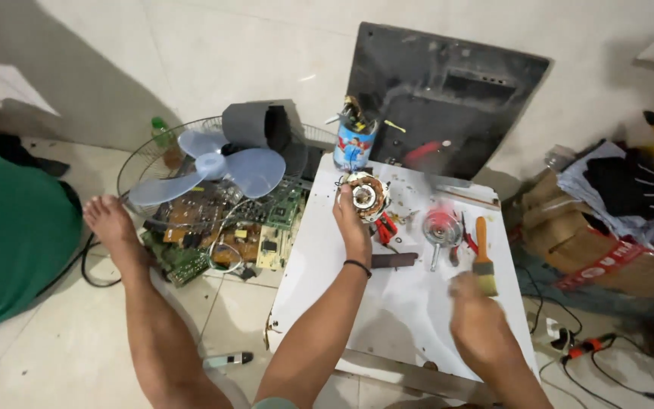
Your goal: Disassembling and inspecting an electric motor, cleaning components with a brush and using tools like a screwdriver and pliers.
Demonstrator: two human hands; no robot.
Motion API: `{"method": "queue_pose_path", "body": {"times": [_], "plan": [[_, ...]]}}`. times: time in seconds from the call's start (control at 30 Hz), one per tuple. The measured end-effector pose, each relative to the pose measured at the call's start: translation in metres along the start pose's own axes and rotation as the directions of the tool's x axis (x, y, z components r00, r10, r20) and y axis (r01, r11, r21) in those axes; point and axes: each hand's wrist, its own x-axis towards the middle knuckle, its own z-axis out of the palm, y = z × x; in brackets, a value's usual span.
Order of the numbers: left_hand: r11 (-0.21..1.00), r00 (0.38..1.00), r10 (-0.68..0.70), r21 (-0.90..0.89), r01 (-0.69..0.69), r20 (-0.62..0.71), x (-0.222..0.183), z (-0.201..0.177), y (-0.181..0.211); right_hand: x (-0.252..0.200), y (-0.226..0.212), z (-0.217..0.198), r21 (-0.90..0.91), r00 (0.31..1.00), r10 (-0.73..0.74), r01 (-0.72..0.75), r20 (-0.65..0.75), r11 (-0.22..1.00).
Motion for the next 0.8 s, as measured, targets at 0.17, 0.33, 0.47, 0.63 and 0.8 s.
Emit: {"method": "queue_pose_path", "body": {"times": [0.17, 0.33, 0.47, 0.63, 0.8], "plan": [[0.999, 1.0, 0.007, -0.054, -0.006, 0.025, 0.007, -0.003, -0.011, -0.033, -0.033, -0.017, 0.07, 0.992, 0.018, -0.009, -0.127, 0.998], [1.0, 0.997, 0.015, 0.025, -0.017, 0.078, 0.01, -0.008, -0.024, -0.04, -0.062, -0.035, 0.09, 0.881, 0.398, -0.432, 0.254, 0.898], [0.961, 0.995, -0.045, -0.269, 0.067, 0.089, 0.024, -0.035, -0.062, -0.046, -0.021, -0.02, 0.228, 0.989, 0.088, -0.059, -0.121, 0.972], [0.917, 0.985, -0.052, -0.384, 0.113, 0.166, 0.019, -0.032, -0.064, -0.052, -0.011, -0.021, 0.32, 0.967, 0.255, -0.244, 0.009, 0.915], [0.901, 0.98, -0.139, -0.392, 0.186, 0.145, 0.012, -0.019, -0.038, -0.054, -0.014, -0.022, 0.265, 0.987, 0.148, -0.128, -0.056, 0.956]]}}
